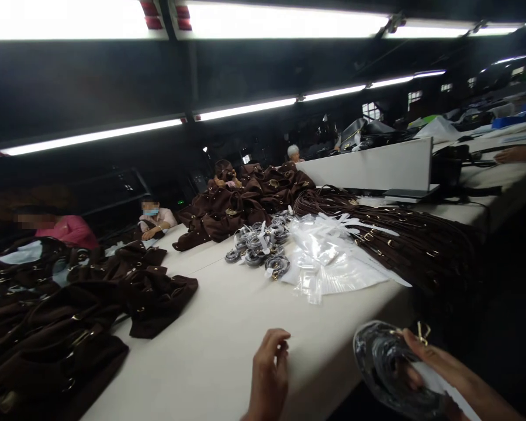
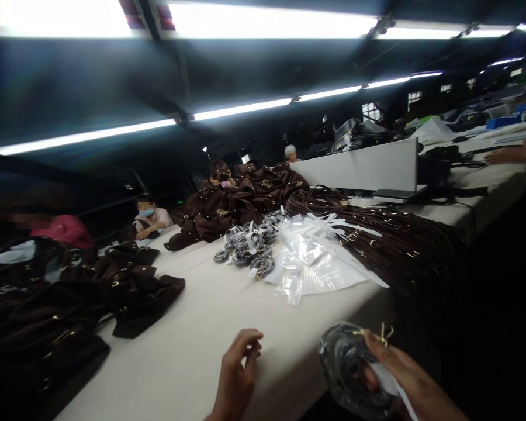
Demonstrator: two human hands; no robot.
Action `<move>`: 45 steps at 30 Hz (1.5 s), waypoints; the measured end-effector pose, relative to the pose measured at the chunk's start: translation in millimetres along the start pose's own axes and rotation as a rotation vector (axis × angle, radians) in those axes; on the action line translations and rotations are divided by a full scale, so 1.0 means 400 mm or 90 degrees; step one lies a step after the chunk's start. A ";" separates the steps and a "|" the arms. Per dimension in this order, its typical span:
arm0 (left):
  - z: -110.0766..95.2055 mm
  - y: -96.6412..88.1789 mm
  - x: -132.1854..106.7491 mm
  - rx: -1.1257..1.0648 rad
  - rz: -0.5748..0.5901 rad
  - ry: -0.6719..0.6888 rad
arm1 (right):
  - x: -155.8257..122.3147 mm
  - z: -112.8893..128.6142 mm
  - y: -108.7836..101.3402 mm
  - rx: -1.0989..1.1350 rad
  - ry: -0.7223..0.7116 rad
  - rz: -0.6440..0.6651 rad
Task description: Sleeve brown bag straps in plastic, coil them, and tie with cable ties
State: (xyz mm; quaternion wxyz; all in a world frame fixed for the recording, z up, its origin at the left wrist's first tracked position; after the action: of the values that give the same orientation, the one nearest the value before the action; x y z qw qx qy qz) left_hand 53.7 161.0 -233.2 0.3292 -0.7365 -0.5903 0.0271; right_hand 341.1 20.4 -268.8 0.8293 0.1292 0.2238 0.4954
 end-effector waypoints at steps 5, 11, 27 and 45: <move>0.204 -0.117 0.140 0.038 -0.153 -0.205 | 0.232 0.131 0.286 0.095 0.047 0.216; 0.252 -0.088 0.239 -0.012 -0.079 -0.178 | 0.590 0.197 0.667 0.069 0.077 0.330; 0.311 -0.097 0.271 0.049 -0.045 -0.189 | 0.980 0.113 1.080 -0.345 -0.237 0.113; 0.332 -0.116 0.290 0.235 0.100 -0.267 | 0.512 0.430 -0.034 -0.790 -0.407 -0.241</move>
State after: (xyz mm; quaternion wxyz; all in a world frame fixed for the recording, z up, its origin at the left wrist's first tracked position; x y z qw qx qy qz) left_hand -7.6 328.0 -272.6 0.3254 -0.6858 -0.5718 0.3111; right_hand 521.1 195.2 -175.3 0.8461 -0.2680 -0.3341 0.3173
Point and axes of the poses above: each hand's wrist, its own x-axis towards the middle knuckle, its own y-axis out of the palm, z = x × y, the point moved 9 cm from there along x, towards the middle knuckle, and after that the axes turned 13 degrees about x, right-handed, at the moved point
